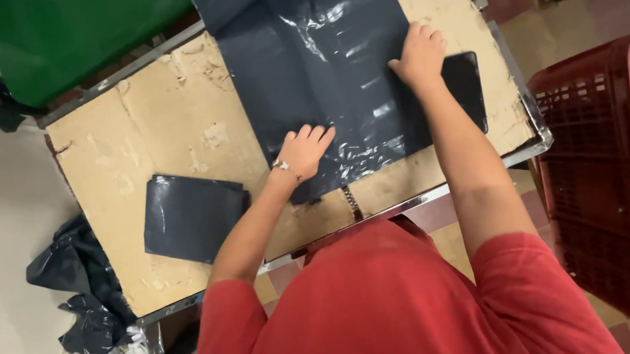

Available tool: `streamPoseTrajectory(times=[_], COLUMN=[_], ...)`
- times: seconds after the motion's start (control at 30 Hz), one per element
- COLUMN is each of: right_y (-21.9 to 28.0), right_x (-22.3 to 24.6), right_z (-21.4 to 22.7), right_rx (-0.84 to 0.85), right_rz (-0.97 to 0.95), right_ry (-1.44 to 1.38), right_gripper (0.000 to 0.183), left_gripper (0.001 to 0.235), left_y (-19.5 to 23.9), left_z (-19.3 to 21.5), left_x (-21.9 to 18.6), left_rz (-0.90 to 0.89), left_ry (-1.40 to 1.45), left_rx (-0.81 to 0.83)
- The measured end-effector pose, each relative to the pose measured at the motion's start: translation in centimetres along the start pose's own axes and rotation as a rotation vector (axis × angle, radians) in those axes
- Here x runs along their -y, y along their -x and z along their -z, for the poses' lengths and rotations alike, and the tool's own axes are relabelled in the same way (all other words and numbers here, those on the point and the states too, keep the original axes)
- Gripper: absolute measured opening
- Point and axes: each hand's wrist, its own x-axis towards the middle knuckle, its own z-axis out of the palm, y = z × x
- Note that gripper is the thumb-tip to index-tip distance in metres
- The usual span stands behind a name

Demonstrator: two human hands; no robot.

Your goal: Fold large plastic bags and stack them into a storage crate

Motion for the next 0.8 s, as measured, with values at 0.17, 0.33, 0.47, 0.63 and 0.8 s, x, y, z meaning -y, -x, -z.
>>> streamPoseTrajectory(times=[0.17, 0.33, 0.47, 0.63, 0.8], right_y=[-2.9, -4.0, -2.8, -2.2, -1.5], right_x=[0.2, -0.7, 0.0, 0.6, 0.5], right_z=[0.5, 1.9, -0.5, 1.0, 1.3], right_rx=[0.257, 0.435, 0.205, 0.397, 0.355], right_rz=[-0.174, -0.240, -0.184, -0.267, -0.370], right_ry=[-0.160, -0.086, -0.068, -0.076, -0.269], right_gripper=[0.106, 0.106, 0.112, 0.077, 0.109], left_gripper=[0.021, 0.018, 0.021, 0.026, 0.025], left_y=[1.8, 2.8, 3.1, 4.3, 5.5], left_z=[-0.3, 1.8, 1.4, 0.5, -0.2], left_x=[-1.3, -3.2, -4.5, -6.3, -7.1], left_rz=[-0.034, 0.022, 0.073, 0.179, 0.267], left_ry=[-0.109, -0.224, -0.232, -0.332, -0.349], left_rx=[-0.196, -0.256, -0.272, -0.337, -0.360])
